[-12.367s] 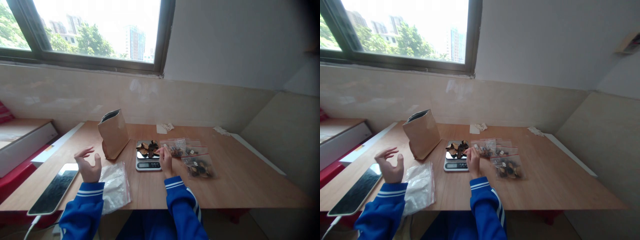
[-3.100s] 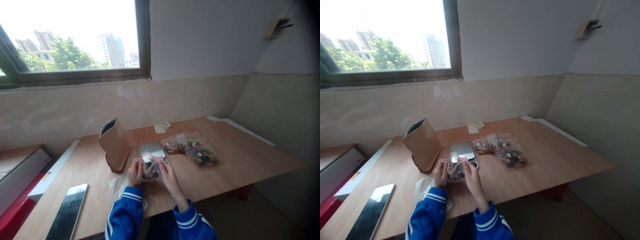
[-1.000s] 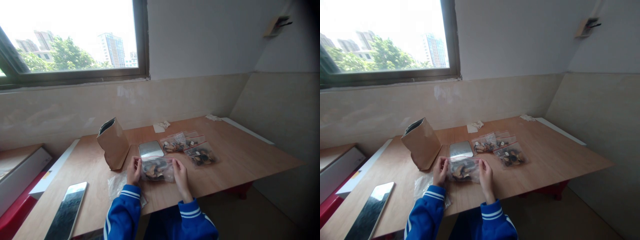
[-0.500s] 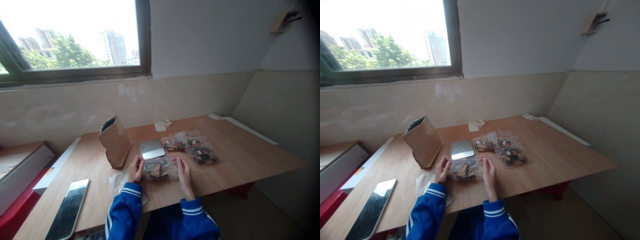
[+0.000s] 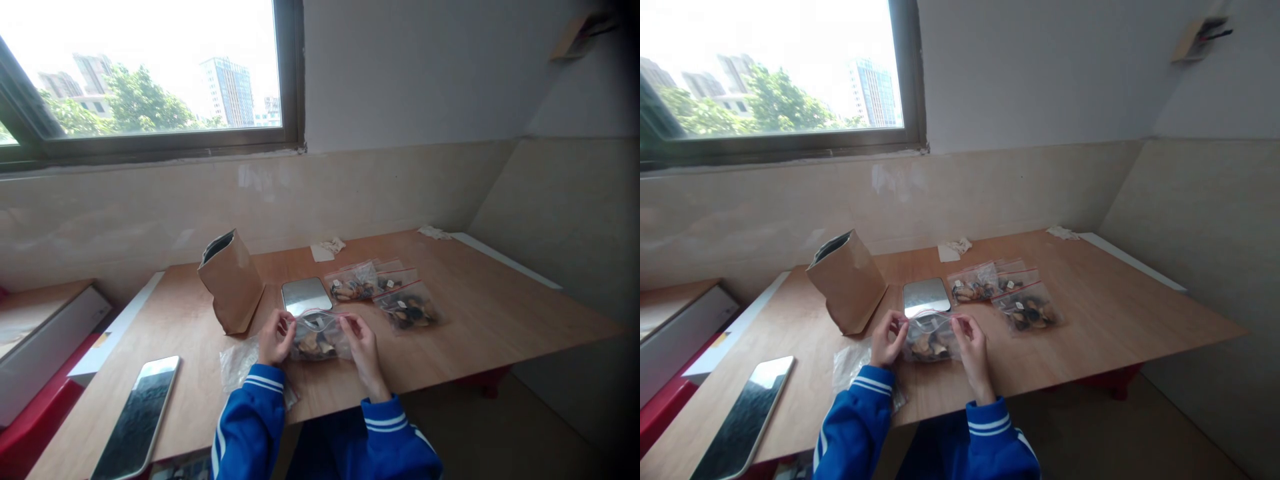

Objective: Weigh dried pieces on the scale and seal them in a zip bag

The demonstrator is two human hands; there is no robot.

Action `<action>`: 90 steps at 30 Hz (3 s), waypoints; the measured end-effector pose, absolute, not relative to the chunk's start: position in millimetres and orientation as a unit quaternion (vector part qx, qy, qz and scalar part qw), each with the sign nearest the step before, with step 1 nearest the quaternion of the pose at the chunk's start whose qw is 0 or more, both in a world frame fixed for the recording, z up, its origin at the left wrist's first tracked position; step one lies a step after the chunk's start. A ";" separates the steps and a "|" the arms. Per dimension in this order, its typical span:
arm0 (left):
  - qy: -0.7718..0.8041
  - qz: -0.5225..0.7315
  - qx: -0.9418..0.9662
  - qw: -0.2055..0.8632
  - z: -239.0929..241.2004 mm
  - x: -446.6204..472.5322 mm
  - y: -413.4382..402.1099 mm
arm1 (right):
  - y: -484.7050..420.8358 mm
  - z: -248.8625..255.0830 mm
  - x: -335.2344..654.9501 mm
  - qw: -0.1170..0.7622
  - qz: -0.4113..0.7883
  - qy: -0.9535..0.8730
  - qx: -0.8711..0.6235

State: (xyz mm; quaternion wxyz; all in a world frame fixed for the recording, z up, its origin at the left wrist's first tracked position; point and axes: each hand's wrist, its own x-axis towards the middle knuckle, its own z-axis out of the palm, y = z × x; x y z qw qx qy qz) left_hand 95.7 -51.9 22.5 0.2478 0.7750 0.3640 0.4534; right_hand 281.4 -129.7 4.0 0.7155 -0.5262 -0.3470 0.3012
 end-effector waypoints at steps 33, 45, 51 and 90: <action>0.381 0.479 0.717 0.334 26.4 102.0 -53.1 | -129.6 5.5 272.3 0.728 0.435 -0.297 -0.439; 0.365 0.514 0.713 0.306 26.4 100.0 -49.8 | -128.2 3.2 272.1 0.723 0.376 -0.319 -0.484; 0.361 0.514 0.698 0.345 24.8 99.2 -48.4 | -127.4 0.2 271.6 0.741 0.347 -0.300 -0.491; 0.365 0.481 0.619 0.502 23.6 99.9 -45.5 | -128.8 6.5 261.9 0.713 0.308 -0.348 -0.525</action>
